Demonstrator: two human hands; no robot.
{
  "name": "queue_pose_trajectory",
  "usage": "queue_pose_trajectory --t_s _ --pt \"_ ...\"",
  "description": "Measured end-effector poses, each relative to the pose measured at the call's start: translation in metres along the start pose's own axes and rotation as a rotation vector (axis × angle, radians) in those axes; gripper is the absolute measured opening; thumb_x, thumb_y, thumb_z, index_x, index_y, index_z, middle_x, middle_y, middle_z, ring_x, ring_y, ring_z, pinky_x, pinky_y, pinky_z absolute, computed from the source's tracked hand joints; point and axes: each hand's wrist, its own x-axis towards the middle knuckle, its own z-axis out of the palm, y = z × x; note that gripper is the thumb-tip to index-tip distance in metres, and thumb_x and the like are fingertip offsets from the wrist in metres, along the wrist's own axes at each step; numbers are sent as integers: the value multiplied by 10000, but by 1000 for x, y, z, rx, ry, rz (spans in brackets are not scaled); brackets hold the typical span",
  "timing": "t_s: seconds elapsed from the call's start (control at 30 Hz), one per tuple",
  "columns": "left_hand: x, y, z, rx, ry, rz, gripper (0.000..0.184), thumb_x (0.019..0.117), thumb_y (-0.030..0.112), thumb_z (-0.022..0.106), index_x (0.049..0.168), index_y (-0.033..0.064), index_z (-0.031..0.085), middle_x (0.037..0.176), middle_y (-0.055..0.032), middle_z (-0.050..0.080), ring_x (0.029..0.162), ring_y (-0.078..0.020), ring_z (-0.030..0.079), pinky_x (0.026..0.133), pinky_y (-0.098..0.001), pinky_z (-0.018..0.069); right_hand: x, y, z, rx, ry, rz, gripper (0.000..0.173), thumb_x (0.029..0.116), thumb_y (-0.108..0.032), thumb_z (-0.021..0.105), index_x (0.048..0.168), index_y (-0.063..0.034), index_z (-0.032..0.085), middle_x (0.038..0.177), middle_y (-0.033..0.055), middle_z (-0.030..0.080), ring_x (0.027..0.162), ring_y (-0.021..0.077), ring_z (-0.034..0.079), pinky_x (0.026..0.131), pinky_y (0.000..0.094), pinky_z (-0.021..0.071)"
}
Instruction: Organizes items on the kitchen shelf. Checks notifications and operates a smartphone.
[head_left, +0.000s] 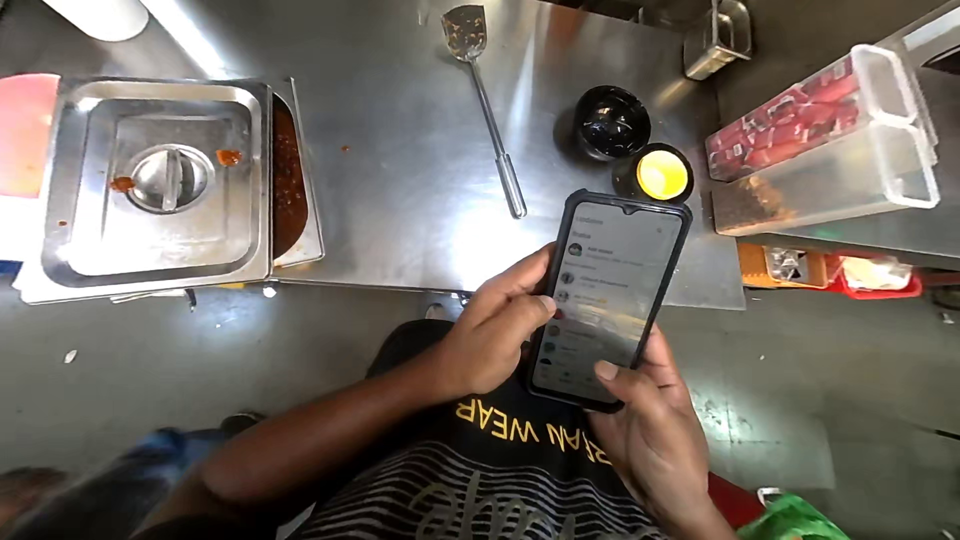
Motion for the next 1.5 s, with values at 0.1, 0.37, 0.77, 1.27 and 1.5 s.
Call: queue_pose_trajectory --t_s 0.1,0.37,0.77,1.27,1.5 --pt "1 -1 1 9 -10 0 537 967 31 297 1487 -25 420 1264 -108 643 1091 -117 654 934 -303 565 -1 0 -1 3 4 -11 511 890 -11 618 1381 -148 584 1185 115 698 1054 184 711 900 389 613" --pt "6 -1 6 2 -33 -6 543 961 19 291 1487 -23 421 1257 -110 646 1079 -118 656 933 -301 562 -2 -3 -5 -9 15 -29 541 880 14 607 1398 -139 569 1193 109 697 1064 176 706 911 378 608" --pt "7 -2 10 -2 -14 -7 545 960 24 297 1489 -24 419 1271 -112 638 1090 -118 650 935 -299 558 2 -7 -7 6 7 -22 435 969 -75 625 1396 -138 568 1208 114 691 1076 186 707 927 387 608" --pt "7 -3 13 5 2 2 538 963 24 301 1487 -24 415 1260 -105 636 1087 -112 649 939 -294 556 5 -10 -11 18 -13 -9 437 967 -78 633 1395 -135 568 1209 120 689 1075 194 708 923 397 611" --pt "10 -2 16 0 5 10 534 969 33 307 1489 -19 413 1277 -100 629 1114 -114 641 955 -305 553 7 -13 -16 37 -59 -13 538 840 5 629 1357 -141 603 1172 100 704 1045 165 710 891 374 613"
